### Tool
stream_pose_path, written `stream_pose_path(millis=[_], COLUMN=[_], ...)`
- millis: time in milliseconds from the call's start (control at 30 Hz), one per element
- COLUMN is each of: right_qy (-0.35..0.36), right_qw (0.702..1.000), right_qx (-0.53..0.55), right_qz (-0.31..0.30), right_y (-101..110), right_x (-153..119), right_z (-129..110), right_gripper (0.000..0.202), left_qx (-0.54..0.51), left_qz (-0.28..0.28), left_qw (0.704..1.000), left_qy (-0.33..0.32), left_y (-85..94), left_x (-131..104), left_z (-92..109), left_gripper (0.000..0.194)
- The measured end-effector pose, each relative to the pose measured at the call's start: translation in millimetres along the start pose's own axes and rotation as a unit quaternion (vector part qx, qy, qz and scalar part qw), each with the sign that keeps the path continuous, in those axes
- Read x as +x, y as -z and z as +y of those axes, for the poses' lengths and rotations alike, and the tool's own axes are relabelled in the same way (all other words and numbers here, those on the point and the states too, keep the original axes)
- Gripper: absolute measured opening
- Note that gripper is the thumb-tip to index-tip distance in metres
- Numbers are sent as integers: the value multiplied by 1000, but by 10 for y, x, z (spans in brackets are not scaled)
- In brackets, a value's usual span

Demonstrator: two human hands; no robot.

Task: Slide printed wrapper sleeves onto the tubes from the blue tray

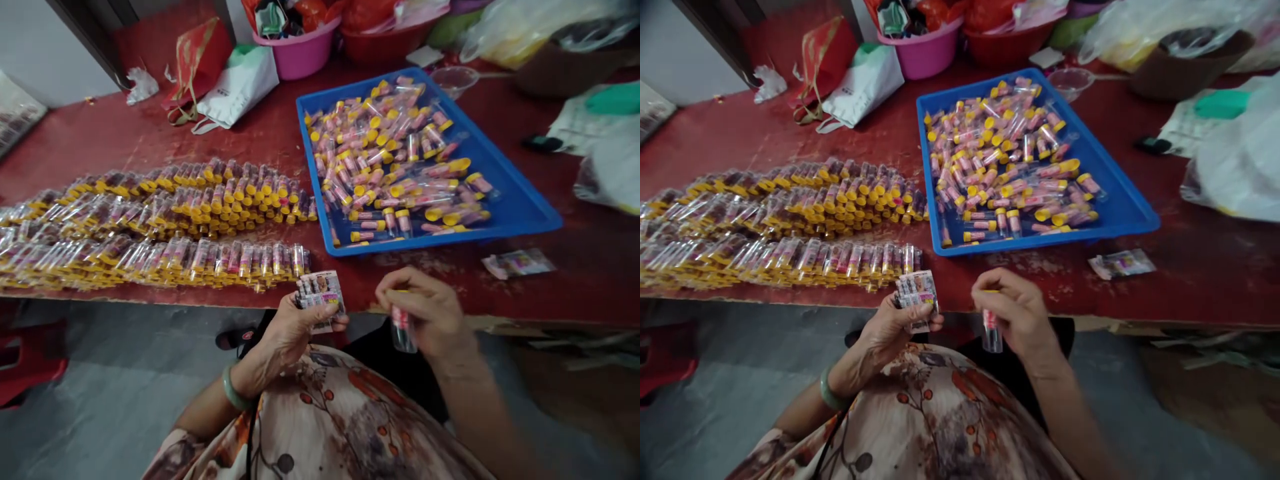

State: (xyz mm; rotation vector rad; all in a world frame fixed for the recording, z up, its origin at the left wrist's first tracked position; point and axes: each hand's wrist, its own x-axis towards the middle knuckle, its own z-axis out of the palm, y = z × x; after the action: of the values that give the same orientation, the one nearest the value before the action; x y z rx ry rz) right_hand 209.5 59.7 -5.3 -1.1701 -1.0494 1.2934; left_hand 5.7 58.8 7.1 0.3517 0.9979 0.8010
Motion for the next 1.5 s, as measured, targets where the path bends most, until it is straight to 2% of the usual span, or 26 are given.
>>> stream_pose_path(millis=[100, 200, 333, 500, 667, 767, 900, 1033, 1267, 1500], right_qy=[-52, -31, 6, -1, -66, -71, -47, -20, 42, 82], right_qw=[999, 997, 988, 983, 994, 995, 994, 996, 994, 995], right_qx=[-16, -68, -134, -150, -73, 1, 61, 59, 85, 64], right_qz=[-1, -26, -74, -103, -53, -70, -83, -60, -46, 0], right_y=[-185, -253, -267, -267, -104, 48, 116, 68, 108, 87], right_x=[-91, -48, 34, 62, -99, -253, -392, -434, -546, -686], right_z=[138, 125, 7, 6, 81, 110, 116, 72, 35, 52], right_gripper=[22, 17, 15, 13, 23, 22, 17, 12, 13, 13], left_qx=[32, 53, 70, 54, 36, 26, 17, 12, -5, -8], left_qz=[6, -2, -18, -27, 35, 57, 35, 19, 75, 85], left_qw=[999, 998, 997, 998, 998, 997, 999, 999, 993, 991], left_qy=[-19, -35, -18, 12, -24, -43, -30, -37, -91, -103], left_y=[-33, -48, -75, -81, -46, -60, -109, -148, -227, -308], left_x=[58, 68, 31, 10, 55, 70, 58, 47, 59, 46], left_z=[-75, -131, -130, -90, -84, -81, -95, -118, -115, -167], left_gripper=[36, 39, 42, 37, 33, 35, 33, 31, 36, 30])
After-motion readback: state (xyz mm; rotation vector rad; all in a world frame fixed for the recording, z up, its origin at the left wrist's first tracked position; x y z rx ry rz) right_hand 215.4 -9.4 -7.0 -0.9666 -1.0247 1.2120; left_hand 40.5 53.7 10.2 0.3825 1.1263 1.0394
